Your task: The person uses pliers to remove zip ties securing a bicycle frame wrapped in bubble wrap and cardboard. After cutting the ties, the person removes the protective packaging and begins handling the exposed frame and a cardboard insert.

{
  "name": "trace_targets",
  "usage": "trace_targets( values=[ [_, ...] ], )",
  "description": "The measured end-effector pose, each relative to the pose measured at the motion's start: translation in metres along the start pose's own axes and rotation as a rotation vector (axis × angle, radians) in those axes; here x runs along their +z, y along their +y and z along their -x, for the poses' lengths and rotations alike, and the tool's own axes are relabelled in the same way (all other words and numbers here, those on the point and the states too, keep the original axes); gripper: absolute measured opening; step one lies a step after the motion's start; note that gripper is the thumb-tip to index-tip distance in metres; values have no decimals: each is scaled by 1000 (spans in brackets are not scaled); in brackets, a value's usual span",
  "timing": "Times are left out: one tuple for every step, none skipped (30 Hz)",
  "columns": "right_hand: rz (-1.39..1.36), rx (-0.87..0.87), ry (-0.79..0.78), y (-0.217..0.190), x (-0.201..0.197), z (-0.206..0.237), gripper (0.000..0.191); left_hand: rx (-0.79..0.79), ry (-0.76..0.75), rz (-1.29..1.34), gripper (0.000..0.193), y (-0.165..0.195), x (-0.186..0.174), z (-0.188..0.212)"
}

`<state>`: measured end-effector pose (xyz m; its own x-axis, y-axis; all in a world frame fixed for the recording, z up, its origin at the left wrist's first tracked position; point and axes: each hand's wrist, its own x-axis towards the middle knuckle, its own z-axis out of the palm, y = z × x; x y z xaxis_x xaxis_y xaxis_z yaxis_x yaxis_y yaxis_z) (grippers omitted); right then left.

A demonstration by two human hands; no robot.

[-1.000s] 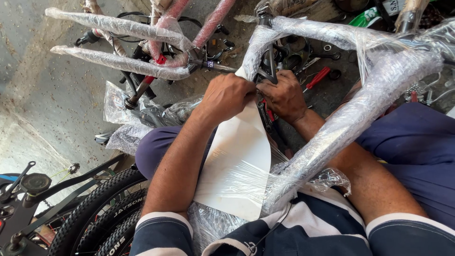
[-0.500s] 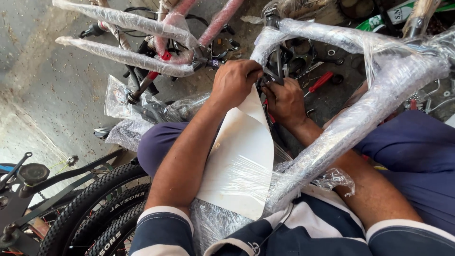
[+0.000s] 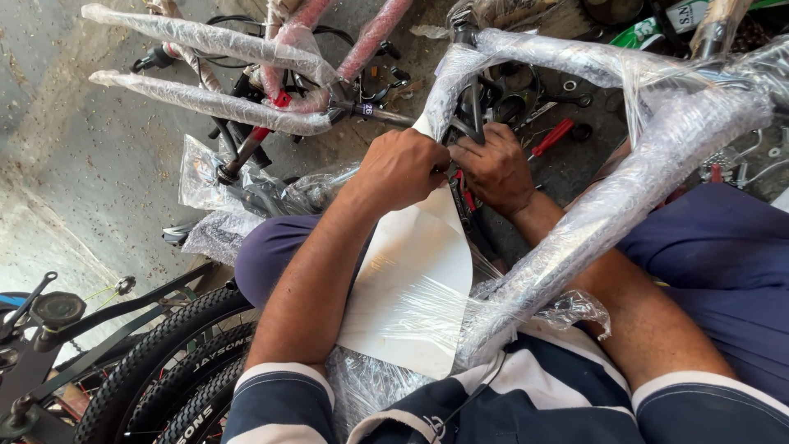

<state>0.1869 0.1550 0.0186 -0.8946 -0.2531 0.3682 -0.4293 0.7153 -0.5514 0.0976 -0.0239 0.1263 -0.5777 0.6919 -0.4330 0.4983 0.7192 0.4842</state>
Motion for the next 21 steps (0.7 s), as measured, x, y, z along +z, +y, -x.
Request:
trace_targets(
  values=[
    [-20, 31, -9, -1, 2, 0, 11, -4, 8, -38, 11, -2, 2, 0],
    [-44, 61, -17, -3, 5, 0, 11, -6, 29, -51, 12, -4, 4, -1],
    [-54, 122, -39, -6, 7, 1, 11, -8, 48, -65, 13, -9, 6, -4],
    [-62, 181, -63, -9, 10, 1, 13, -10, 71, -77, 16, -13, 8, -6],
    [-69, 238, -87, -12, 12, 1, 16, -10, 166, -40, 15, -18, 10, -13],
    [-66, 265, -66, -15, 13, 1, 16, -7, 255, 1, 15, -22, 13, -19],
    [-61, 293, -47, -17, 13, 1, 15, -4, 343, 43, 15, -24, 17, -24],
    [-57, 314, -24, -19, 13, 1, 15, -2, 374, 111, 15, -26, 21, -28],
    [-65, 332, -37, -20, 12, 0, 14, -5, 410, 176, 15, -27, 25, -30],
    [-77, 349, -50, -21, 11, 0, 14, -11, 446, 239, 17, -28, 28, -30],
    [-84, 367, -55, -22, 11, -1, 14, -45, 424, 245, 17, -28, 29, -29],
    [-103, 368, -21, -22, 10, -1, 14, -72, 402, 252, 17, -28, 30, -28],
    [-122, 375, 5, -22, 9, -1, 15, -103, 375, 266, 17, -27, 29, -26],
    [-145, 392, 22, -22, 9, -1, 16, -87, 369, 268, 17, -26, 28, -23],
    [-154, 372, 35, -21, 9, 0, 16, -74, 361, 269, 17, -26, 26, -20],
    [-165, 345, 53, -21, 9, 0, 16, -61, 360, 264, 17, -25, 22, -19],
    [-177, 315, 73, -20, 9, 1, 15, -67, 348, 243, 17, -23, 18, -17],
    [-173, 300, 66, -19, 10, 2, 15, -67, 332, 225, 17, -21, 15, -16],
    [-165, 288, 62, -18, 10, 3, 14, -62, 314, 206, 17, -18, 12, -16],
    [-157, 275, 57, -17, 10, 3, 13, -83, 274, 207, 17, -16, 9, -15],
    [-157, 280, 45, -16, 10, 4, 13, -106, 233, 209, 17, -13, 6, -14]
  ],
)
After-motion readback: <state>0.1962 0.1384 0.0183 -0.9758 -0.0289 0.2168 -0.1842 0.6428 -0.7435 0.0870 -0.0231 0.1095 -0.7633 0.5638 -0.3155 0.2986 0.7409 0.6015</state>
